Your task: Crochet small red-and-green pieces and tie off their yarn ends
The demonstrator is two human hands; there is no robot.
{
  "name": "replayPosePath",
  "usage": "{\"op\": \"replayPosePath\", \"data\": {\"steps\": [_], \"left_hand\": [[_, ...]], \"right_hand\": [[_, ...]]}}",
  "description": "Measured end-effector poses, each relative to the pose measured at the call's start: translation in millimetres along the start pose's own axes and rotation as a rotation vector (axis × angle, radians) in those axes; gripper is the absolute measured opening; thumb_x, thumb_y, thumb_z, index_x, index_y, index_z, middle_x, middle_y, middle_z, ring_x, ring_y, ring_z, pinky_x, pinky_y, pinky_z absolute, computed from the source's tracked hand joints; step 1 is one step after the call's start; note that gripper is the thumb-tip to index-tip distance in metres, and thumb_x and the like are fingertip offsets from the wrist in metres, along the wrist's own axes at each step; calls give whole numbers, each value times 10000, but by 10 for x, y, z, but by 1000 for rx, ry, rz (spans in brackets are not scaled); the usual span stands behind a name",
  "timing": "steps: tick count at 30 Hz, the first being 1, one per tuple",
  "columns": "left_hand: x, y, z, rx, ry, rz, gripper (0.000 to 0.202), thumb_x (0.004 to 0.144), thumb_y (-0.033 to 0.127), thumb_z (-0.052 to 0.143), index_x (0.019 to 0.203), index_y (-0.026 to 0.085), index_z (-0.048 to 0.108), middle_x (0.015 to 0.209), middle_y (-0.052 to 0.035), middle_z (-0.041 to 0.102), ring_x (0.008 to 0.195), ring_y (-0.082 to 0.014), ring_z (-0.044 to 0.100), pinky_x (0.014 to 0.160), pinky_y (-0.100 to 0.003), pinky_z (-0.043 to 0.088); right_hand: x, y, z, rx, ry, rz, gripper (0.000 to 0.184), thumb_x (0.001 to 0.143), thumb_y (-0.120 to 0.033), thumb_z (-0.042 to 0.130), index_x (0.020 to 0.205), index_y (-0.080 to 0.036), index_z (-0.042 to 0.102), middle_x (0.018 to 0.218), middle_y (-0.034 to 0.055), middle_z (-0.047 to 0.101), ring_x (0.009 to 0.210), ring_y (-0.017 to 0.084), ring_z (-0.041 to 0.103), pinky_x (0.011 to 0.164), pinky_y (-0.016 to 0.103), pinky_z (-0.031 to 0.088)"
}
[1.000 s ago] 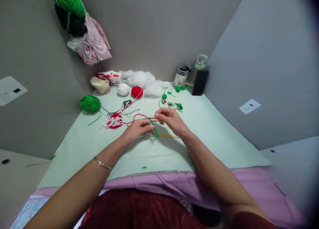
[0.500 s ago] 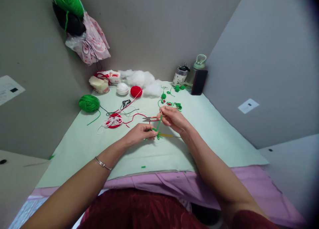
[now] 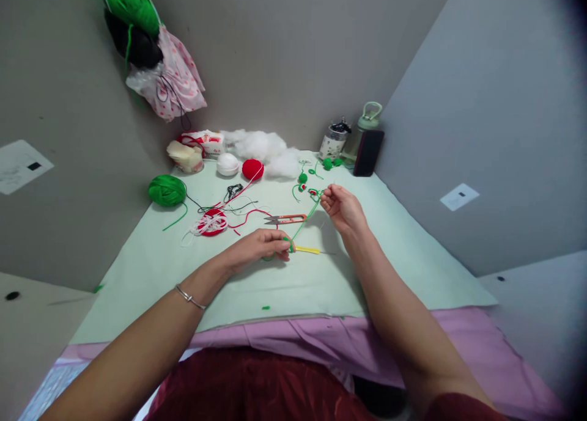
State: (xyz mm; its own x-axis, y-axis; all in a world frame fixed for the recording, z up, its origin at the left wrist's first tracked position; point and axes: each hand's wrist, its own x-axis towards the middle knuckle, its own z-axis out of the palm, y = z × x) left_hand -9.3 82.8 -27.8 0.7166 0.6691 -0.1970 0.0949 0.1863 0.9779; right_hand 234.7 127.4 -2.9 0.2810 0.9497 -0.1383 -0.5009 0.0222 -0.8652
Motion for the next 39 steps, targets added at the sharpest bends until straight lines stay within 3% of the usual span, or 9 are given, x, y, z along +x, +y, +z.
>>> {"op": "replayPosePath", "data": {"steps": [10,15,17,20,26,28,32,35,39], "left_hand": [[-9,38,-23,-243,90,7,320,716,427,833,843,150,733,857,-44,700,821,-170,701,688,-257,446],[11,56,-75,-397,229,105,296,685,303,866,906,157,735,903,-24,696,771,-128,679,832,-298,529],[17,57,-102,-416,273,104,294,701,294,855,919,152,719,878,-33,696,774,-141,680,786,-293,541],[25,51,-136,-429,318,85,290,710,299,849,916,148,711,900,-47,704,776,-157,681,710,-287,541],[49,42,-161,-432,438,165,288,663,232,874,908,138,755,1018,-57,735,882,-141,664,896,-298,527],[52,46,-169,-430,478,181,284,666,228,870,915,149,759,1006,-46,740,894,-140,662,908,-296,521],[53,61,-218,-491,540,254,257,719,192,829,966,157,765,948,-26,735,840,-105,653,908,-262,522],[59,68,-264,-563,567,305,235,751,141,787,984,157,760,1033,-40,733,831,-94,657,895,-251,539],[65,60,-288,-578,560,305,226,780,125,758,1004,144,759,1087,-60,728,831,-94,660,874,-243,556]], "right_hand": [[46,-24,-69,-182,-52,-45,124,831,-226,698,847,-190,580,703,-17,672,582,93,660,553,186,533],[-101,-110,-103,-1040,-166,-379,236,828,-310,664,1042,-227,607,1014,41,712,645,130,630,591,266,452],[-207,-140,-96,-1406,-365,-357,125,831,-324,671,888,-216,641,887,29,709,665,142,597,621,273,409],[-381,-132,-30,-1685,-738,-157,211,732,-368,793,797,-223,653,778,3,690,648,147,553,580,271,339],[-532,-47,93,-1674,-992,-166,48,781,-250,743,815,-231,715,764,-7,694,671,143,572,593,259,338],[-507,-36,94,-1617,-978,-211,79,870,-277,667,883,-231,731,797,3,706,688,145,588,621,259,367],[-415,75,86,-1665,-718,-570,200,945,-185,558,1086,-214,698,1102,77,705,974,206,611,754,289,415],[-358,221,83,-1728,-769,-673,298,934,-117,550,1203,-194,652,1136,110,676,1074,227,579,786,291,428],[-338,293,68,-1786,-810,-650,233,949,-125,502,1077,-165,693,989,101,645,902,202,586,748,289,412]]}}
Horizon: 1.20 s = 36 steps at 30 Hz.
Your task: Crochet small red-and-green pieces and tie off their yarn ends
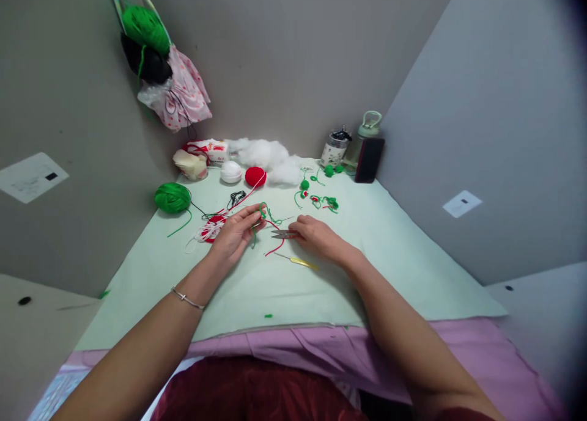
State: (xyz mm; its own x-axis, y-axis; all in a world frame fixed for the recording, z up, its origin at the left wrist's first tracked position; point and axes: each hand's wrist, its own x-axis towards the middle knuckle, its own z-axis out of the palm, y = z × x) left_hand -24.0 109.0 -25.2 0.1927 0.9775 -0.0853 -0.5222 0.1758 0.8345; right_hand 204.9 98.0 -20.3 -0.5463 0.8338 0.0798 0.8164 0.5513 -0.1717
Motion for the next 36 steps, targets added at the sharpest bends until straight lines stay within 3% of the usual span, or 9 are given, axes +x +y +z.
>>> {"op": "replayPosePath", "data": {"steps": [3,9,14,19,31,36], "left_hand": [[-12,-6,4,14,-13,-9,255,772,126,764,1027,138,761,1037,-63,736,850,-107,661,886,-253,554],[-57,-5,36,144,-2,55,354,712,174,818,1059,162,748,1039,-44,726,932,-125,655,917,-261,527],[-56,-59,37,236,-35,80,442,712,255,824,1130,169,710,1014,-44,700,952,-164,662,920,-328,540],[-55,-103,37,282,-78,111,489,715,252,823,1176,170,682,1061,-66,704,1048,-198,653,965,-349,518],[-81,-124,45,321,-118,95,510,729,262,819,1206,165,668,1084,-79,715,1058,-217,662,969,-371,510],[-82,-138,40,315,-123,95,502,731,270,820,1201,172,671,1074,-76,716,1058,-218,660,975,-383,510]], "right_hand": [[-34,39,-69,87,11,64,258,931,-119,475,1025,-181,707,985,77,624,777,161,560,734,283,398],[-68,86,-290,448,191,164,263,944,-195,427,999,-165,682,939,63,626,812,171,555,754,291,404],[-57,-42,-313,720,144,89,358,981,-453,478,989,-166,692,751,0,563,677,139,461,631,265,354],[-26,-108,-219,760,73,107,379,949,-490,538,986,-169,737,690,-14,541,646,132,433,612,264,325],[-11,-173,-211,775,96,138,386,931,-488,561,907,-157,760,653,-27,470,627,115,359,586,255,281],[-3,-164,-189,769,121,149,377,926,-485,568,913,-164,765,653,-22,506,628,120,370,589,252,291]]}}
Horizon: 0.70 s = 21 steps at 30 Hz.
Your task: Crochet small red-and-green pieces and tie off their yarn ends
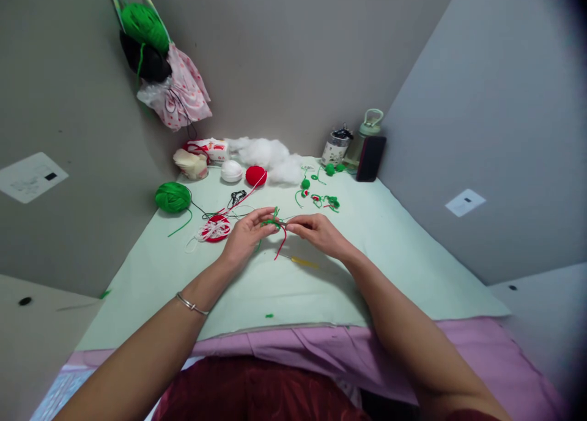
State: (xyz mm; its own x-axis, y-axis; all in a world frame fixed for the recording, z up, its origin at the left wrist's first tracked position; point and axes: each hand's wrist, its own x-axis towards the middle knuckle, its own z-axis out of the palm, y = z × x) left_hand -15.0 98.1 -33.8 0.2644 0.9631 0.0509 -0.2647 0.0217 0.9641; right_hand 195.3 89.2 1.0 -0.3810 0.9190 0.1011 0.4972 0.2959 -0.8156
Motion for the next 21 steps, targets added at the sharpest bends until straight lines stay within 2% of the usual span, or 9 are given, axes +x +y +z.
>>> {"op": "replayPosePath", "data": {"steps": [5,14,21], "left_hand": [[-1,4,6,-14,-5,3,502,730,280,824,1195,169,673,1075,-78,713,1075,-228,654,991,-406,507],[1,18,3,0,-12,10,502,735,274,817,1202,171,664,1063,-65,710,1064,-217,657,997,-398,505],[0,13,-10,2,-13,6,499,744,256,810,1213,176,657,1075,-60,711,1049,-203,665,998,-391,505]], "right_hand": [[2,-1,12,-36,20,-1,370,926,-463,568,899,-150,763,690,-8,574,639,118,399,607,253,312],[3,-10,25,-12,18,0,370,924,-468,573,905,-148,757,679,-16,547,640,114,397,605,253,310],[10,5,24,-18,14,-7,365,926,-472,571,912,-160,760,703,-11,585,639,116,412,616,257,317]]}}
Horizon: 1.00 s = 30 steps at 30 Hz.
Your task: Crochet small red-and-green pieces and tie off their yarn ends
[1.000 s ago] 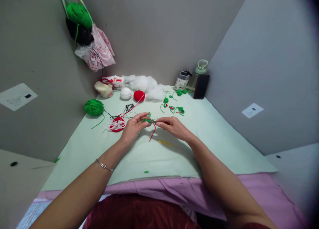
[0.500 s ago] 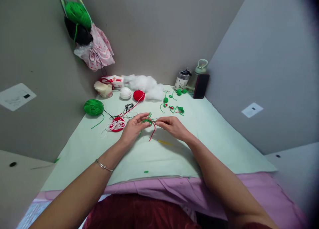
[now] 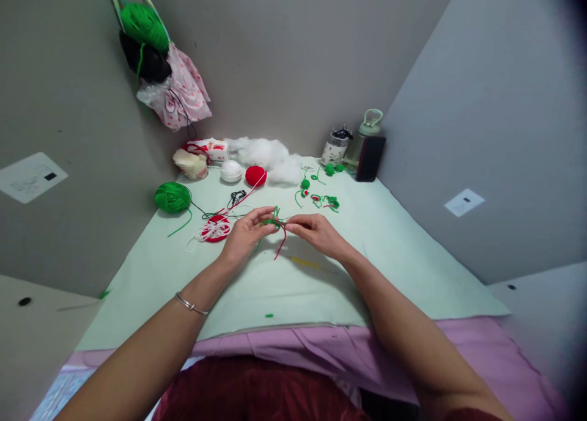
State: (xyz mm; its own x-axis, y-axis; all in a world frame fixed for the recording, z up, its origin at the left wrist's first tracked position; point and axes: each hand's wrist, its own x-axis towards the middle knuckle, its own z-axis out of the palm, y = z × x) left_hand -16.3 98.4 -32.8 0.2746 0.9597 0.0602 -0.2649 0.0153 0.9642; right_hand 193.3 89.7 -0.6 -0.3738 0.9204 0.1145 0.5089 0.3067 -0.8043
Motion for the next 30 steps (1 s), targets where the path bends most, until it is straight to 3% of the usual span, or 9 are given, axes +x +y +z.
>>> {"op": "replayPosePath", "data": {"steps": [10,13,16,18,22,24,27,30], "left_hand": [[-13,31,23,10,-9,0,478,746,266,812,1198,183,679,1033,-52,726,994,-191,671,959,-357,508],[-18,43,15,11,9,-4,458,751,272,808,1185,185,691,1018,-48,726,960,-174,671,932,-331,513],[-4,64,-18,7,71,6,427,738,294,818,1131,167,709,941,-39,723,880,-153,669,884,-308,527],[20,84,-55,3,123,32,409,718,310,833,1080,157,719,873,-28,712,826,-144,659,835,-296,541],[86,119,-141,-2,216,105,404,691,322,849,1033,154,715,795,-10,683,739,-127,632,717,-260,542],[113,125,-178,-4,246,127,404,686,324,848,1027,156,709,812,-12,686,737,-122,631,709,-252,537],[132,123,-218,40,275,109,394,688,341,838,1013,161,707,850,-20,697,748,-125,634,732,-265,534],[125,120,-238,145,275,91,350,722,362,807,1002,171,717,901,-41,720,831,-155,653,790,-290,525]], "right_hand": [[-7,-69,-43,90,13,3,366,922,-468,568,840,-147,721,646,-31,480,628,109,393,593,252,305],[-23,-43,-196,65,-35,23,385,923,-492,566,937,-146,735,701,-10,560,667,125,465,615,255,345],[-34,54,-338,-105,-119,51,375,909,-511,601,942,-170,754,816,28,676,743,154,556,675,270,397],[-21,140,-353,-245,-29,29,321,933,-462,590,936,-190,761,928,50,718,805,170,600,732,284,420],[78,307,-163,-436,131,-42,227,983,-290,539,1011,-211,749,1006,55,717,841,168,632,769,290,435],[159,366,-28,-578,185,-50,262,991,-201,496,1143,-216,710,1123,71,697,973,192,632,789,296,435],[299,403,127,-830,98,-79,347,989,-115,437,1253,-208,642,1264,102,648,1111,231,570,782,313,424],[419,388,196,-904,20,-92,269,976,-105,461,1098,-178,689,1149,129,676,1039,251,554,764,329,403]]}}
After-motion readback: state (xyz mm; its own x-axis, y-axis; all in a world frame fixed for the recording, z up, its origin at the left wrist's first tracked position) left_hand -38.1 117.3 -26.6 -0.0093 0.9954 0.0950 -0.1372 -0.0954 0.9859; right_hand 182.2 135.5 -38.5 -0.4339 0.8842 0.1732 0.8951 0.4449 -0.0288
